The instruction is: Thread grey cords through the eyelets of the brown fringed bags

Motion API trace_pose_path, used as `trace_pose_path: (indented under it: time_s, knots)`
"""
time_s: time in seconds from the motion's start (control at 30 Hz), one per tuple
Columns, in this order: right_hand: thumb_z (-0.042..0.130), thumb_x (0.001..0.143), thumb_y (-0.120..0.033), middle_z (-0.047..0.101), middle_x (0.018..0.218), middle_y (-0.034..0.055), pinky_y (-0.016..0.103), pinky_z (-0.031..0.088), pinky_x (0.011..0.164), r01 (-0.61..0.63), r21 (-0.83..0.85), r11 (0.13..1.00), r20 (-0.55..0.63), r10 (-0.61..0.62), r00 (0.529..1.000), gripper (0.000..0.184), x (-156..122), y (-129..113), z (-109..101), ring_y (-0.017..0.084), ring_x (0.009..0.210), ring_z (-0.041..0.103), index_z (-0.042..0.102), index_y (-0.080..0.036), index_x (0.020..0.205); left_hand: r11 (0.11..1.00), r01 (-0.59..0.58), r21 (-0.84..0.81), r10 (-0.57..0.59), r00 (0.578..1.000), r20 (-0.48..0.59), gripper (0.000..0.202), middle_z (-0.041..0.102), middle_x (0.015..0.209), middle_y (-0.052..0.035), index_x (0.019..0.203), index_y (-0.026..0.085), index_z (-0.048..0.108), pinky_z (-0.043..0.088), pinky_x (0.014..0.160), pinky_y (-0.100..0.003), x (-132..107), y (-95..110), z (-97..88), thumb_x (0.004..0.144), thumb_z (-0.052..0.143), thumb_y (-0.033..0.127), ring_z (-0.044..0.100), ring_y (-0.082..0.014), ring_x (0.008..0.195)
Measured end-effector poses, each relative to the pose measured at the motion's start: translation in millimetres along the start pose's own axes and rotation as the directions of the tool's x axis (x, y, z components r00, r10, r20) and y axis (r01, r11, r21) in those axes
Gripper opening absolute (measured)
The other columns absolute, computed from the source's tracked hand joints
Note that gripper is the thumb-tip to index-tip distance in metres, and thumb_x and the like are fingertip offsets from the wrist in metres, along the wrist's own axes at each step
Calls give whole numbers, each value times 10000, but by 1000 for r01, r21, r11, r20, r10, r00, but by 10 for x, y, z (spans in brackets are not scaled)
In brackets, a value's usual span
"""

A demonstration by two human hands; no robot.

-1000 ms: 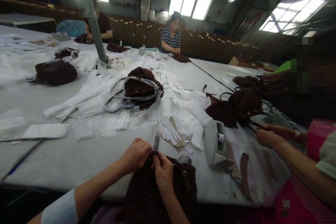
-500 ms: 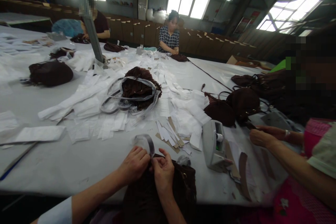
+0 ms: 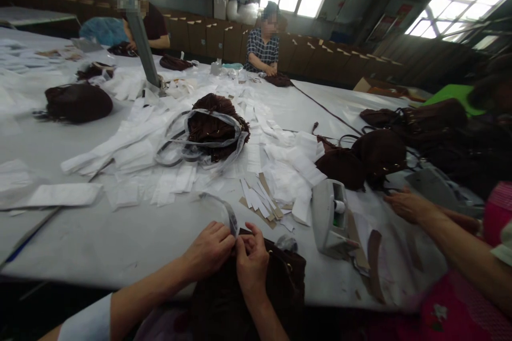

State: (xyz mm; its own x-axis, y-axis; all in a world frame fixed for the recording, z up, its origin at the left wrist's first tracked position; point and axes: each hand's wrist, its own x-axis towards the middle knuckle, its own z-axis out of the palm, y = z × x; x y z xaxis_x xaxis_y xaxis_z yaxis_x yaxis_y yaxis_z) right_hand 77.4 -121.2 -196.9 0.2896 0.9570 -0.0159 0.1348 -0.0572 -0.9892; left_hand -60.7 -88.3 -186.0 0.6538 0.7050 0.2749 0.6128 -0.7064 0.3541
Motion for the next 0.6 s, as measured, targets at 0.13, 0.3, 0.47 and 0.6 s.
trace_pose_path:
  time_s: [0.13, 0.3, 0.47, 0.6]
  knots:
    - [560, 832, -309, 690, 727, 29, 255, 533, 583, 16, -35, 999, 59, -14, 998, 347, 34, -1, -30, 159, 587, 642, 571, -148, 1139, 942, 228, -248, -230, 973, 19, 198, 517, 799, -36, 785, 190, 515, 409, 658, -284, -34, 63, 26, 917, 367, 188, 487, -163, 707]
    - [592, 806, -344, 728, 809, 51, 287, 554, 608, 22, -64, 998, 156, -11, 988, 285, 128, -58, -159, 204, 674, 680, 678, -174, 1018, 786, 286, -548, -357, 934, -25, 209, 518, 855, -35, 791, 201, 506, 439, 682, -256, 11, 207, 46, 930, 351, 217, 521, -141, 729]
    - [570, 835, -308, 729, 745, 40, 299, 525, 619, 179, -220, 959, 195, -137, 971, 237, 211, -202, -273, 195, 596, 658, 724, -192, 972, 515, 365, -775, -464, 880, 105, 231, 531, 645, 12, 781, 214, 455, 432, 550, -235, 50, 308, 37, 948, 339, 323, 528, -122, 529]
    - [529, 872, -262, 695, 704, 35, 283, 492, 643, 358, -352, 865, 311, -252, 916, 196, 282, -247, -346, 185, 635, 646, 711, -191, 887, 438, 361, -823, -481, 868, 124, 197, 591, 651, -5, 817, 214, 477, 445, 590, -245, 54, 296, 76, 933, 388, 346, 580, -147, 587]
